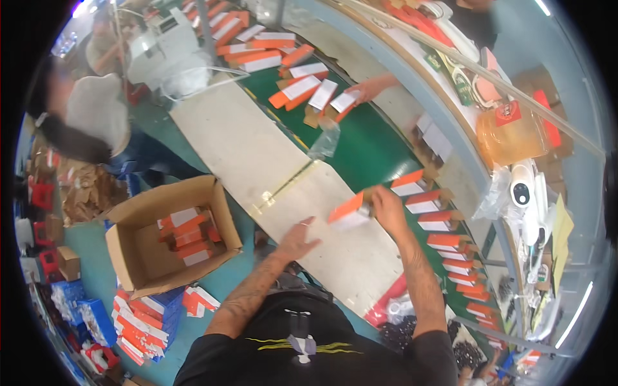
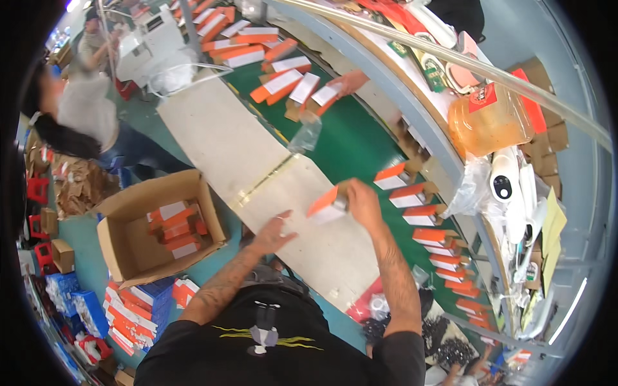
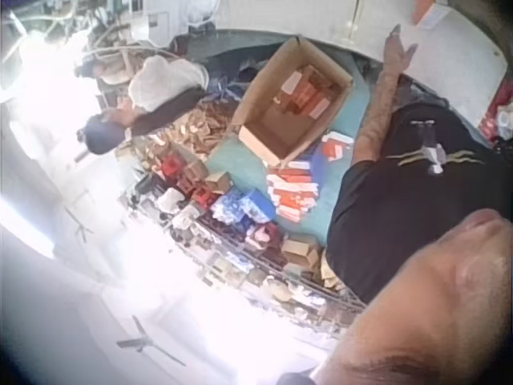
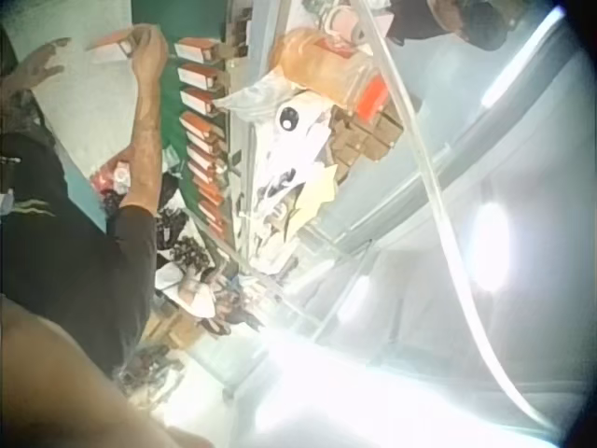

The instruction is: Packing electronic thermometer-like devices into individual orange and white cardboard boxes at a factory assembly line.

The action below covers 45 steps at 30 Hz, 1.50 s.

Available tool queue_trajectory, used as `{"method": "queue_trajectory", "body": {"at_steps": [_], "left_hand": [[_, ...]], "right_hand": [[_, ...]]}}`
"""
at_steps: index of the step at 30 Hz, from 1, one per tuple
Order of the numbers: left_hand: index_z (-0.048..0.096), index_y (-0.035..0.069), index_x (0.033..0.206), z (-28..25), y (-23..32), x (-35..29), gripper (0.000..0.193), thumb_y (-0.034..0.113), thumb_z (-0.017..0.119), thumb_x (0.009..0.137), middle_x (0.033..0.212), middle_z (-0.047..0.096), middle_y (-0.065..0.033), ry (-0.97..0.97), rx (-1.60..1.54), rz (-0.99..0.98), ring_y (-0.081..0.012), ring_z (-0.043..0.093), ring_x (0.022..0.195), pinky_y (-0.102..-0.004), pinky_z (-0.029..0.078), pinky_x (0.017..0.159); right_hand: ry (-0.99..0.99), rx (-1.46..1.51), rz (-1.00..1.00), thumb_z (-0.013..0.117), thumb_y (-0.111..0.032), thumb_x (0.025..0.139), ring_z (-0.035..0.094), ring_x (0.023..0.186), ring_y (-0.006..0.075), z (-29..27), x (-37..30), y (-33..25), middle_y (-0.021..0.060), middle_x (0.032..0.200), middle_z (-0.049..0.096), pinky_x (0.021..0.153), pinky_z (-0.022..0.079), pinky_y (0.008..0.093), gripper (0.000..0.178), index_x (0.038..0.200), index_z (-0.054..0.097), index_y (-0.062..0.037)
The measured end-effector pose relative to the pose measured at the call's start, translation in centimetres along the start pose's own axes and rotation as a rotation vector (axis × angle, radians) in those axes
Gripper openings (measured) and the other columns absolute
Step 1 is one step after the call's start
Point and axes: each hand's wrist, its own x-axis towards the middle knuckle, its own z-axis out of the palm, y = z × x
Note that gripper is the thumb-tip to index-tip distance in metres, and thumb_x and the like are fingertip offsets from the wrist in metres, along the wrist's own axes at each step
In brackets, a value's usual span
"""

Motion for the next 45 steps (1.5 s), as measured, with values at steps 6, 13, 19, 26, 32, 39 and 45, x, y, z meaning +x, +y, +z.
{"method": "queue_trajectory", "body": {"at_steps": [6,13,19,26,32,39,45], "left_hand": [[0.058,-0.001,0.135,-5.7,-7.0,-6.2,0.061,0.043,0.069,0.094,0.143,0.057,-0.0197,-0.089,0.384,-0.186,-0.0401,0.057,0.123,-0.0509,0.047,0.106],[0.055,0.0,0.141,-7.6,-6.5,-8.5,0.064,0.039,0.072,0.094,0.15,0.054,-0.0222,-0.104,0.272,-0.254,-0.04,0.052,0.138,-0.0512,0.045,0.113],[0.063,0.0,0.124,-29.8,-10.0,-6.9,0.047,0.042,0.064,0.103,0.101,0.067,-0.0164,0.257,0.385,-0.374,-0.0306,0.065,0.096,-0.0452,0.054,0.086],[0.051,-0.001,0.148,-73.8,3.3,0.3,0.082,0.048,0.072,0.086,0.141,0.061,-0.0295,0.917,0.814,-0.633,-0.0433,0.06,0.131,-0.0482,0.051,0.107],[0.067,0.0,0.126,-76.7,9.4,8.3,0.055,0.04,0.069,0.09,0.117,0.072,-0.0274,1.103,0.837,-0.254,-0.0439,0.07,0.11,-0.0497,0.058,0.093],[0.071,0.009,0.117,-44.3,-9.3,8.8,0.036,0.04,0.065,0.098,0.125,0.07,-0.0135,0.053,0.566,-0.148,-0.0367,0.066,0.115,-0.0447,0.055,0.098],[0.059,0.003,0.138,-18.0,-13.6,0.2,0.065,0.046,0.073,0.091,0.143,0.056,-0.0239,-0.307,0.367,-0.259,-0.0411,0.059,0.128,-0.0486,0.048,0.109]], "right_hand": [[-0.002,-0.067,0.114,0.056,-0.017,0.101,0.066,0.102,0.0456,-1.8,11.0,9.3,0.0259,0.105,0.068,0.089,0.052,0.0477,0.025,0.116,0.062,0.001],[0.085,-0.232,0.211,0.062,-0.023,0.096,0.07,0.102,0.0349,-3.3,15.4,20.6,0.0212,0.108,0.073,0.093,0.054,0.0441,0.03,0.116,0.069,-0.002],[-0.237,-0.145,0.339,0.074,-0.021,0.087,0.065,0.114,0.0388,-5.9,15.0,13.1,0.0205,0.12,0.07,0.102,0.051,0.0459,0.046,0.129,0.066,-0.0038],[0.318,-0.231,-0.049,0.069,-0.015,0.094,0.055,0.127,0.0405,-5.0,13.2,3.4,0.0208,0.131,0.06,0.11,0.043,0.0515,0.044,0.135,0.059,-0.0022],[0.103,0.064,-0.147,0.068,-0.007,0.092,0.06,0.115,0.0376,3.9,4.9,-3.3,0.0186,0.118,0.065,0.101,0.048,0.0468,0.027,0.119,0.066,-0.0016],[-0.386,0.293,0.222,0.061,-0.034,0.101,0.073,0.094,0.0359,21.0,-9.2,-0.6,0.0168,0.097,0.076,0.088,0.056,0.043,0.033,0.104,0.076,-0.0043],[-0.357,0.435,0.529,0.073,-0.026,0.092,0.075,0.081,0.0223,26.3,-14.9,1.6,0.0127,0.087,0.078,0.078,0.058,0.0368,0.024,0.097,0.077,-0.0034]]}}
